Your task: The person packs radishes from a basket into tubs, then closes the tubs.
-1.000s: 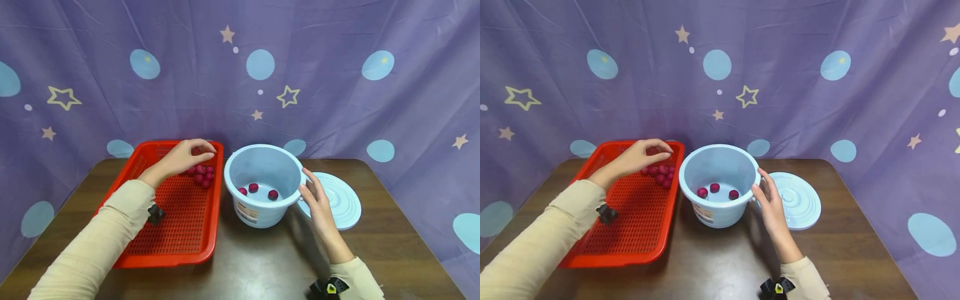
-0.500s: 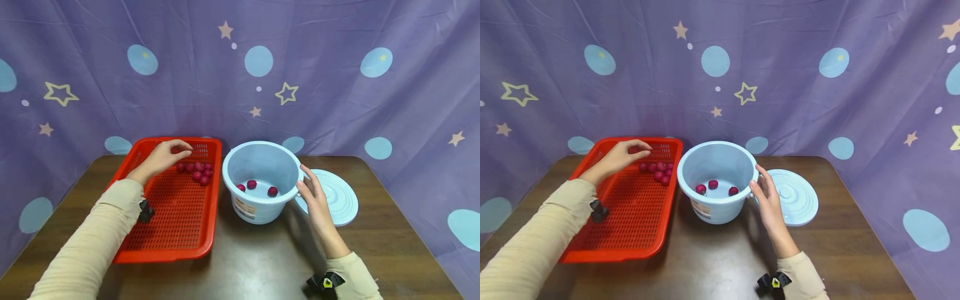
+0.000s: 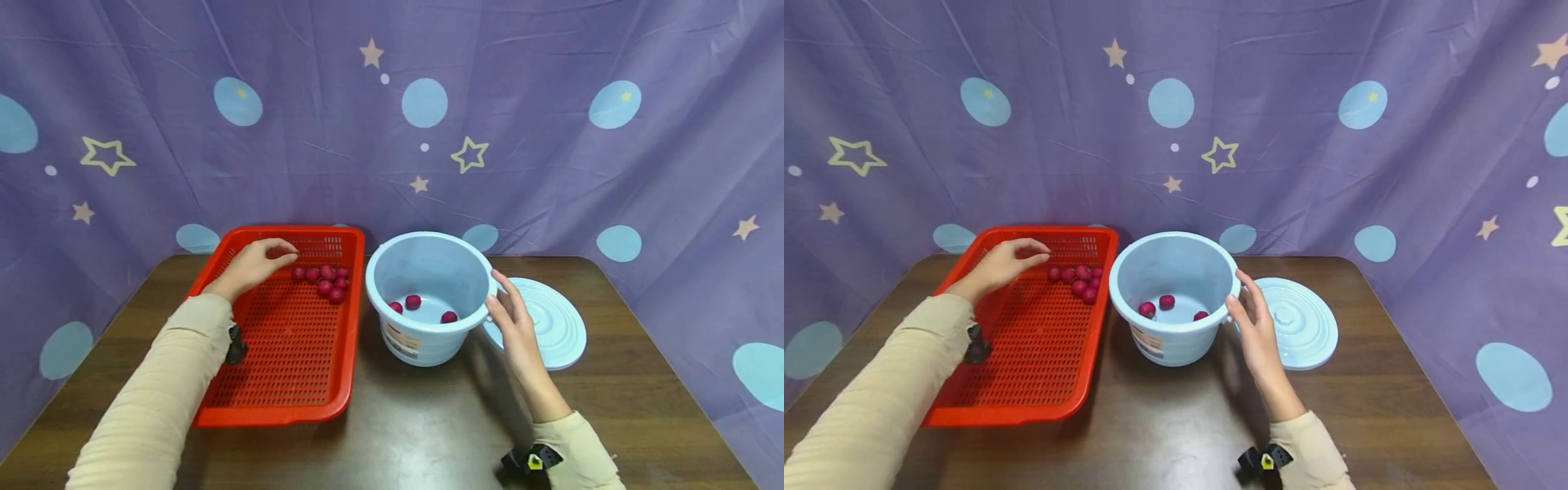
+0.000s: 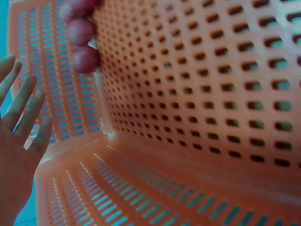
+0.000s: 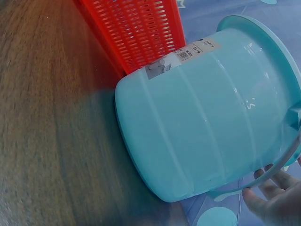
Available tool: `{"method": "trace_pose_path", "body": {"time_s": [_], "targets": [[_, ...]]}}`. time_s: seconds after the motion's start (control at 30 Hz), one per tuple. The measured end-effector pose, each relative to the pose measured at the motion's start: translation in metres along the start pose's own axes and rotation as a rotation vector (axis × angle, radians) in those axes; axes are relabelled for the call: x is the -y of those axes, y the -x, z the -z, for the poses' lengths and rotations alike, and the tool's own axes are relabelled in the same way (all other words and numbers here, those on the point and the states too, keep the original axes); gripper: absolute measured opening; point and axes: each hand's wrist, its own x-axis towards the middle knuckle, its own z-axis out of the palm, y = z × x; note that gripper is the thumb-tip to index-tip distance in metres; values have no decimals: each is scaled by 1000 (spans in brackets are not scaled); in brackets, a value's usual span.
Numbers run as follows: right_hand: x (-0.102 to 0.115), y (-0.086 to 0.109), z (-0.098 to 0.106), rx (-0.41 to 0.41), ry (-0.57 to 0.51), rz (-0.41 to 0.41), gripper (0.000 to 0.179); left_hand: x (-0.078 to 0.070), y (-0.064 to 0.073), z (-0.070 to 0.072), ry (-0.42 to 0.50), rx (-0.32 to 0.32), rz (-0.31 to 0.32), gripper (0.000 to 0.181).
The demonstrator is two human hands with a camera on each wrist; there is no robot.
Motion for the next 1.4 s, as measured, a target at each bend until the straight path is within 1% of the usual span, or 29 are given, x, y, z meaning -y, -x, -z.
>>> {"method": "trace_pose_path", "body": {"time_s": [0.07, 0.13, 0.2, 0.33, 0.43, 0.5, 0.73, 0.87, 0.97, 1.13, 1.33, 1.4], "targets": [[0, 0, 0, -1, 3, 0, 51, 5, 0, -2, -18, 6, 4, 36], [-1, 1, -1, -7, 4, -1, 50, 9, 0, -4, -12, 7, 10, 36], [-1, 0, -2, -8, -8, 5, 50, 14, 1, -5, 15, -3, 27, 35], [-2, -1, -4, 0, -39, 25, 49, 21, 7, -6, 78, -32, 83, 35], [-2, -1, -5, -1, -49, 34, 49, 24, 9, -9, 104, -35, 109, 35], [-2, -1, -5, -6, -47, 32, 49, 24, 8, -13, 109, -26, 116, 35], [-3, 0, -2, -14, -39, 31, 49, 23, 2, -30, 100, 41, 112, 39], [-2, -1, -1, -14, -42, 35, 49, 20, -1, -33, 96, 60, 96, 41], [-2, -1, 0, -14, -37, 37, 49, 17, -1, -35, 95, 61, 80, 41], [-3, -1, 0, -11, -30, 38, 49, 18, -4, -37, 57, 65, 87, 39], [-5, -2, 0, -8, -27, 35, 50, 21, -9, -42, -59, 75, 76, 31], [-5, -2, 0, -6, -24, 33, 51, 22, -10, -43, -80, 75, 79, 29]]}}
